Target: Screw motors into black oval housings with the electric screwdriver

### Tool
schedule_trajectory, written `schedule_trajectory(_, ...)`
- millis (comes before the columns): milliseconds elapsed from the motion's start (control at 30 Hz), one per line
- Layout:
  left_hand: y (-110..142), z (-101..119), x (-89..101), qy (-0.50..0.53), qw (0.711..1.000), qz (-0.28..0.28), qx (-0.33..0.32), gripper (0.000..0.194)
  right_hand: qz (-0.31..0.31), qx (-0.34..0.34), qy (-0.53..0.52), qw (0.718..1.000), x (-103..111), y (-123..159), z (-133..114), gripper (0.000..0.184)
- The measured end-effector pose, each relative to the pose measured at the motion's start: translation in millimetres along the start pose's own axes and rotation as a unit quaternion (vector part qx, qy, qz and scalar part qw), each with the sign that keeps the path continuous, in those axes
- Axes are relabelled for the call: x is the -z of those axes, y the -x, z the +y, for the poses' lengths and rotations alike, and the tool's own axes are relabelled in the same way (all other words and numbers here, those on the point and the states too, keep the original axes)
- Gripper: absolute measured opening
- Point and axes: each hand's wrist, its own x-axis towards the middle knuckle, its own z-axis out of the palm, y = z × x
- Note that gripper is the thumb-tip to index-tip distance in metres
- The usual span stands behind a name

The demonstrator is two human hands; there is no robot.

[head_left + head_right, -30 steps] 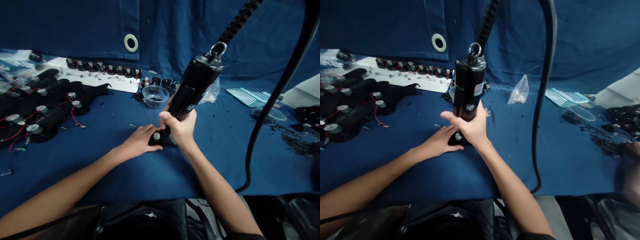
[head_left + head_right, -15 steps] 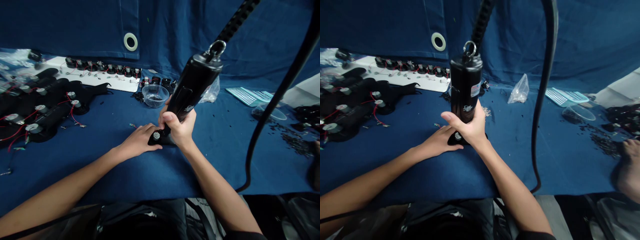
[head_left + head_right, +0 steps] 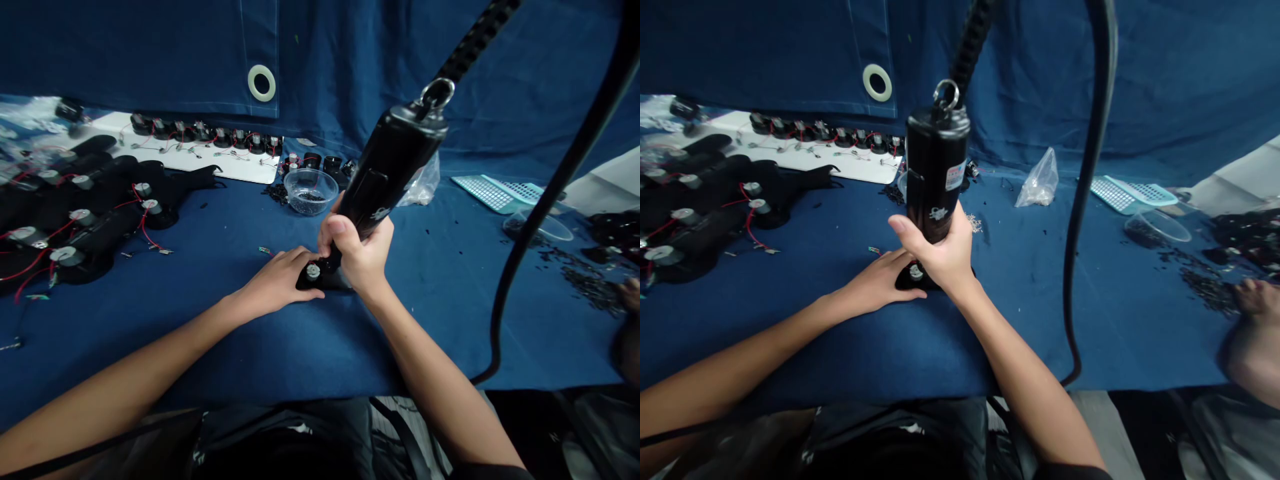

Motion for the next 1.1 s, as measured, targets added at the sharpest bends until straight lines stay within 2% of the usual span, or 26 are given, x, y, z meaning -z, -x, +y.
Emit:
schedule_trajectory(100,-0.2,-0.1,-0.4,-0.005,1.0,0.0,0.001,0.06,0.013,0.019,-0.002,1.0,0.3,-0.6,0.4,0.034)
schedule_trajectory(300,-0.2,-0.3,-0.9,-0.003,1.0,0.005,0.0,0.06,0.017,0.003,-0.013,1.0,-0.3,-0.4,3.7,0.039)
schedule_trajectory(533,-0.4,-1.4,-1.8,0.003,1.0,0.006,0.002,0.062,0.025,0.017,-0.003,1.0,0.4,-0.7,5.5,0.04)
schedule_trajectory(1100,0.0,-1.1,-2.8,0.016,1.0,0.017,0.002,0.059,-0.02,0.011,-0.07,0.997,1.8,-3.2,9.9,0.037)
